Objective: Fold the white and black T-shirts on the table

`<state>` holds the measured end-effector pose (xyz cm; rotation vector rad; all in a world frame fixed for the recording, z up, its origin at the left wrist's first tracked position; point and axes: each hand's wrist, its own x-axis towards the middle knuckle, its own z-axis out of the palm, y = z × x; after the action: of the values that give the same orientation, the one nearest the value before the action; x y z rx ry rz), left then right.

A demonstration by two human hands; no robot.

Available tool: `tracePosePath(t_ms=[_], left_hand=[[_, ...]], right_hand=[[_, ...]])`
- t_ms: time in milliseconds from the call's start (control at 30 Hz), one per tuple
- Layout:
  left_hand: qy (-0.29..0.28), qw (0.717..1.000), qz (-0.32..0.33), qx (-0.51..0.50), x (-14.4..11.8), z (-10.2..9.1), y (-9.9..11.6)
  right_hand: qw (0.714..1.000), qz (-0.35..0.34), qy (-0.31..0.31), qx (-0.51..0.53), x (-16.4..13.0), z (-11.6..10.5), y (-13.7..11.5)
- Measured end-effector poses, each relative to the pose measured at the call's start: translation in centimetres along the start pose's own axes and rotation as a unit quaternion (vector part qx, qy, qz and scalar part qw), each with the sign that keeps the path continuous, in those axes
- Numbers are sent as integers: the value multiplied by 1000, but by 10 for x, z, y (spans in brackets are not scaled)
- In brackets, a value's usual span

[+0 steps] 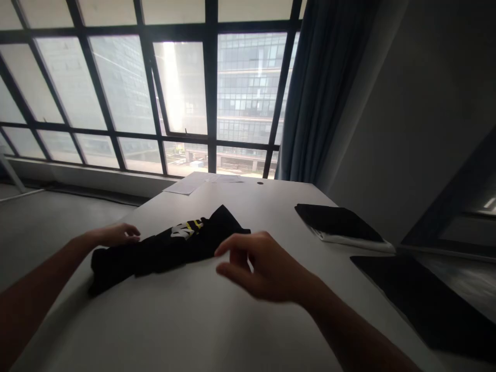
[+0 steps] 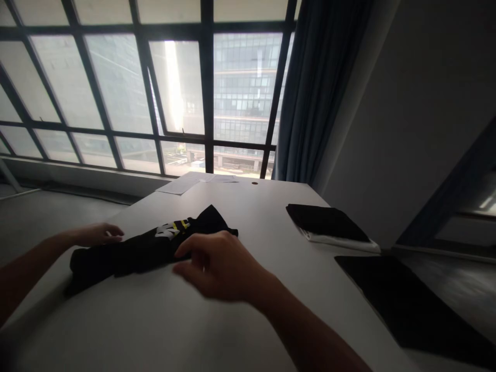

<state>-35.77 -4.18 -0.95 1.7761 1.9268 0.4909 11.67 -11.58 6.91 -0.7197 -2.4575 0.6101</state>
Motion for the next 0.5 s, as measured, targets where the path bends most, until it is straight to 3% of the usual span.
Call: tracePosePath(t_ms=[133,200,267,367,433,500], left_hand=[[-29,996,11,87,2,46,20],[-16,991,47,122,1,68,33],[-22,990,99,94,-8,82,45],[-116,988,105,-19,-33,77,58],[-176,979,69,-81,-52,61,58],[-191,974,39,-112,-65,41,50]], right_hand=[[986,105,4,-131,86,43,99],[972,155,0,-175,111,63,142],[960,191,-29,-202,125,76,170],[949,208,-128,-200,131,75,185],[934,216,-234,-163,130,62,186],[905,237,-335,-113,127,42,185]])
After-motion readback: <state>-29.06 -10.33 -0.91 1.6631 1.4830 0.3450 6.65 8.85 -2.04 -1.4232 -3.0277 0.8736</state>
